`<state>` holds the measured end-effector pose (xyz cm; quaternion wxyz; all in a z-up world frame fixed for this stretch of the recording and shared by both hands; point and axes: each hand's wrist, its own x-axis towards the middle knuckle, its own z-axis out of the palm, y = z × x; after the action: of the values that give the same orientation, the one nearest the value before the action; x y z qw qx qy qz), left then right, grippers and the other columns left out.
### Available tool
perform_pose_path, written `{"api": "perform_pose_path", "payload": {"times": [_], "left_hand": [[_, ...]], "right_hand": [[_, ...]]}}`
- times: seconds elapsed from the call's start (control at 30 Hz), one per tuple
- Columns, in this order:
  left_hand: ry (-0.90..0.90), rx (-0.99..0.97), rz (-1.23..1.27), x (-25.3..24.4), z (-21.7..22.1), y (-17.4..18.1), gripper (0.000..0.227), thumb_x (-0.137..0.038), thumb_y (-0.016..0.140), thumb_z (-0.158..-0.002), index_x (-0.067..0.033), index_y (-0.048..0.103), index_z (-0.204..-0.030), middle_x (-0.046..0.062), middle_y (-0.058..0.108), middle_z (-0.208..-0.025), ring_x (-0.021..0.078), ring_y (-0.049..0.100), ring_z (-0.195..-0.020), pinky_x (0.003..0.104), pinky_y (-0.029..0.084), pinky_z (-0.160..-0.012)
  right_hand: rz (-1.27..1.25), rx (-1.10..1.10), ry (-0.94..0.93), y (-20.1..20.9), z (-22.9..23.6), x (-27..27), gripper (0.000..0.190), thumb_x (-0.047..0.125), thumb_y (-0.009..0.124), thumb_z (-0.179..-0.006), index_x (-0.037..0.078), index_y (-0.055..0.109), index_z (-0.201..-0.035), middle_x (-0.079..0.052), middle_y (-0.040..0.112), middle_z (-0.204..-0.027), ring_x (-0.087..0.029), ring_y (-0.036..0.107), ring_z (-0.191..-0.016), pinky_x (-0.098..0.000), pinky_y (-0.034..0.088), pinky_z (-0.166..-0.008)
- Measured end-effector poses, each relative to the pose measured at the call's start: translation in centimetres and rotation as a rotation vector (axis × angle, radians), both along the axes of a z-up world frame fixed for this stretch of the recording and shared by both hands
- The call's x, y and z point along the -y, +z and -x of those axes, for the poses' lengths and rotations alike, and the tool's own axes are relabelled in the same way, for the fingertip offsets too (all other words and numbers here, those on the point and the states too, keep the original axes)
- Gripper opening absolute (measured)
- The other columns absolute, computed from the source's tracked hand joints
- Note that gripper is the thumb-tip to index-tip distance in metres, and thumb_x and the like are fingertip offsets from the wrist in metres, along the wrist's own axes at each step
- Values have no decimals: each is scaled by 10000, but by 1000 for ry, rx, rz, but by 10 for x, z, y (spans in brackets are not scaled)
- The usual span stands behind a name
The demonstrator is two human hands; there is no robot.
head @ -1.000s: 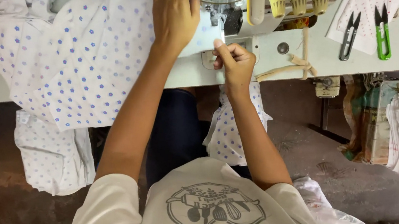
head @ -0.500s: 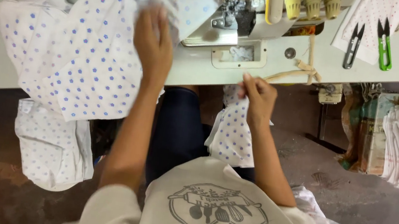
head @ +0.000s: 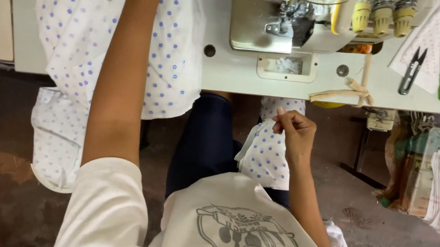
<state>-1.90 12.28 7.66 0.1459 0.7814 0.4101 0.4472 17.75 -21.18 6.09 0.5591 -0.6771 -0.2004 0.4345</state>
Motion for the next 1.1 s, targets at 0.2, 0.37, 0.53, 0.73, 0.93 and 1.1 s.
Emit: {"api": "perform_pose_path", "payload": {"times": [0.2, 0.37, 0.53, 0.73, 0.93, 1.1], "left_hand": [[74, -442, 145, 13, 23, -38, 285, -92, 556, -1008, -32, 541, -1287, 171, 553, -1183, 360, 579, -1095, 506, 554, -802], [62, -516, -129, -12, 43, -72, 309, -29, 833, -832, -110, 781, -1125, 52, 555, -1056, 271, 497, -1005, 421, 463, -745], [-29, -311, -164, -33, 45, -65, 80, -76, 742, -923, -133, 781, -883, 14, 586, -983, 236, 534, -985, 422, 421, -763], [-193, -221, -95, -13, 68, -39, 150, -121, 522, -1083, -71, 649, -1146, 85, 713, -1132, 304, 601, -1052, 446, 467, -846], [-215, -350, -16, -40, 55, -75, 114, -44, 791, -906, -103, 811, -1001, 27, 698, -1008, 258, 587, -1019, 426, 393, -924], [-155, -141, -99, 9, 91, -51, 129, -36, 727, -1008, -96, 817, -938, 67, 729, -1228, 304, 601, -1272, 545, 311, -1111]], "right_hand": [[55, -3, 96, -4, 15, -6, 293, 219, 708, -984, 52, 723, -745, -47, 630, -591, -93, 574, -577, -229, 503, -622], [19, 133, 267, -1, 34, -25, 351, 248, 728, -966, 55, 711, -674, -43, 670, -625, -93, 600, -570, -219, 494, -573], [-139, 409, 533, -16, 74, -99, 279, 289, 703, -974, 107, 718, -763, 0, 685, -685, -79, 595, -615, -245, 456, -608], [-320, 783, 492, -62, 154, -167, 682, 171, 785, -907, 27, 435, -1475, -211, 435, -1454, -399, 452, -1358, -484, 408, -1166], [-148, 951, 472, -70, 169, -160, 884, 360, 822, -871, 55, 339, -1546, -155, 428, -1554, -339, 461, -1409, -501, 391, -1136], [-132, 797, 408, -61, 171, -163, 1085, 355, 894, -801, 77, 216, -1602, -145, 354, -1611, -326, 383, -1462, -502, 318, -1161]]}}
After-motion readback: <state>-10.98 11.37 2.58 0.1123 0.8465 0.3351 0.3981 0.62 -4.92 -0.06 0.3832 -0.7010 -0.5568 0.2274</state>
